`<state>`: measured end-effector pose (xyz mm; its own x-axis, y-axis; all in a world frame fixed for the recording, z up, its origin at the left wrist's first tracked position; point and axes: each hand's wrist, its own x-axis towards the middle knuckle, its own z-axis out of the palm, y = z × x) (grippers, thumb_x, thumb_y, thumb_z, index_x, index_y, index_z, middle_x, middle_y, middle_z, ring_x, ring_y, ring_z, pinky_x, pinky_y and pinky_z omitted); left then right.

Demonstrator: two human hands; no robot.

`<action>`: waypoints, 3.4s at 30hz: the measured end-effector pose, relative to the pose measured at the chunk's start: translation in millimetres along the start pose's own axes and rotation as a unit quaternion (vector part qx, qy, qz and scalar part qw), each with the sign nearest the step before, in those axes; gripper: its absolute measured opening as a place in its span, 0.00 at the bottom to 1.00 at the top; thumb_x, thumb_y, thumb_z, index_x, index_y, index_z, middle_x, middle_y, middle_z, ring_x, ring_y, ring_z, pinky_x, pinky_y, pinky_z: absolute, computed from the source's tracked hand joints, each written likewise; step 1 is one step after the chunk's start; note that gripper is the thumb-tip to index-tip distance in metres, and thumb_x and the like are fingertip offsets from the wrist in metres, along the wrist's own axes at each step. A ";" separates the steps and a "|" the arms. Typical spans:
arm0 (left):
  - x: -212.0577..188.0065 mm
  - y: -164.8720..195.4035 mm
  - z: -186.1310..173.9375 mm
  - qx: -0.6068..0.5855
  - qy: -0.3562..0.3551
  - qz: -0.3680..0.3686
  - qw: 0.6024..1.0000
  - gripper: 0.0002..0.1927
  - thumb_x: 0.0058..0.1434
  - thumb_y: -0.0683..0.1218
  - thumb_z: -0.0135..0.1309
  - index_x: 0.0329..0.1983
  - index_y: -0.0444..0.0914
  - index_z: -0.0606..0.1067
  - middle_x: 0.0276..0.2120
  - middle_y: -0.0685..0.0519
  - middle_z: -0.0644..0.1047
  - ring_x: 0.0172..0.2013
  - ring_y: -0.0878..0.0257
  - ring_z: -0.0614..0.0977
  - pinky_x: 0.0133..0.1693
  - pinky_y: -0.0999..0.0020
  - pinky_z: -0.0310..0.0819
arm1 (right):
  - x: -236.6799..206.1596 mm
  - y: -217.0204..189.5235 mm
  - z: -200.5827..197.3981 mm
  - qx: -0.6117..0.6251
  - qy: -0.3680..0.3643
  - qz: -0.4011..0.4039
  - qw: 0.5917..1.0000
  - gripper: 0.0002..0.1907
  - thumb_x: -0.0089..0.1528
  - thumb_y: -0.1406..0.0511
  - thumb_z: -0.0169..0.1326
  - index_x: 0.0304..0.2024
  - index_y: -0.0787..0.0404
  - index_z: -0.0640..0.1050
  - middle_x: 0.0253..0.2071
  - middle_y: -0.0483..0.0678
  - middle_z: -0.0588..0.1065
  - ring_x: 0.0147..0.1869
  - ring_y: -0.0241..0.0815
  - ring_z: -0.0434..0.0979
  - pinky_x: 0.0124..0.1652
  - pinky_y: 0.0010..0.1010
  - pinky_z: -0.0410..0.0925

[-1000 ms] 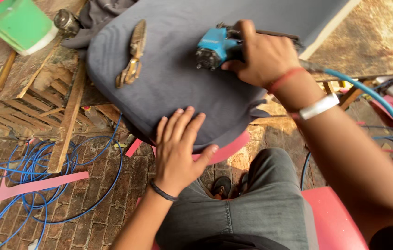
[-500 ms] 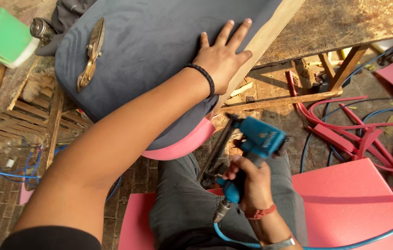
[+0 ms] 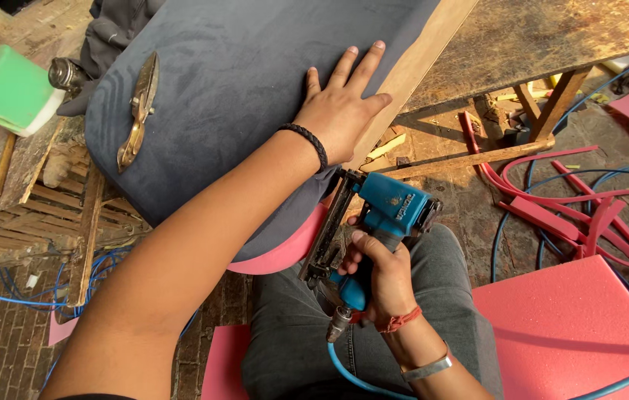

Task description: The person stretches gray fabric over a padded chair seat frame, folds the fabric edges under, and secures them with a pneumatic staple gun. They use shears to trim excess fabric from the edges and continue stapling the fabric taut around the seat.

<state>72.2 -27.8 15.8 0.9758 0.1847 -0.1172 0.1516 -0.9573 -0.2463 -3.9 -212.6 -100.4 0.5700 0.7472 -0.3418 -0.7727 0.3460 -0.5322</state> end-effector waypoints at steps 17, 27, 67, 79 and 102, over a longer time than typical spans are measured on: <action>-98.7 -31.4 9.0 -0.261 0.192 0.003 0.946 0.09 0.56 0.47 0.65 0.40 0.45 0.82 0.62 0.48 0.72 0.52 0.53 0.82 0.50 0.61 0.77 | -9.2 -7.0 -3.4 -0.028 -0.009 -0.017 0.999 0.22 0.59 0.67 0.54 0.55 0.69 0.74 0.20 0.43 0.67 0.22 0.36 0.69 0.29 0.34 0.69; -89.4 -17.5 0.7 -0.291 0.226 -0.002 0.929 0.14 0.55 0.40 0.62 0.43 0.40 0.73 0.52 0.50 0.73 0.49 0.51 0.82 0.48 0.60 0.78 | -8.3 -7.3 15.5 -0.025 -0.025 -0.031 0.999 0.22 0.60 0.67 0.55 0.56 0.69 0.74 0.21 0.43 0.68 0.23 0.36 0.70 0.29 0.33 0.69; -122.4 -57.3 26.2 -0.707 0.218 -0.050 0.671 0.15 0.62 0.36 0.54 0.53 0.34 0.74 0.52 0.51 0.77 0.60 0.60 0.76 0.62 0.65 0.69 | -1.6 -8.2 3.0 -0.046 0.008 -0.030 0.998 0.18 0.59 0.66 0.52 0.50 0.67 0.77 0.20 0.43 0.66 0.22 0.38 0.68 0.29 0.35 0.69; -218.5 -27.6 36.6 -0.496 0.363 -0.092 0.783 0.10 0.65 0.38 0.55 0.49 0.36 0.77 0.53 0.50 0.81 0.58 0.60 0.82 0.62 0.66 0.73 | 14.4 -17.1 -13.5 -0.045 0.004 -0.008 0.999 0.19 0.60 0.66 0.52 0.52 0.68 0.74 0.21 0.41 0.65 0.23 0.36 0.67 0.31 0.34 0.69; -236.7 -9.4 98.0 -0.137 0.497 -0.153 0.843 0.18 0.73 0.49 0.42 0.53 0.41 0.81 0.56 0.53 0.81 0.63 0.55 0.76 0.69 0.55 0.54 | -6.2 -3.1 -0.6 -0.122 -0.003 -0.005 0.992 0.21 0.58 0.66 0.54 0.53 0.69 0.76 0.21 0.43 0.66 0.23 0.37 0.68 0.29 0.35 0.69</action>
<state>-175.6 -40.8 -48.4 0.5139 0.2837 0.8096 0.3175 -0.9396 0.1277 -4.8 -218.7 -97.1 0.5753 0.7480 -0.3309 -0.6752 0.2059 -0.7083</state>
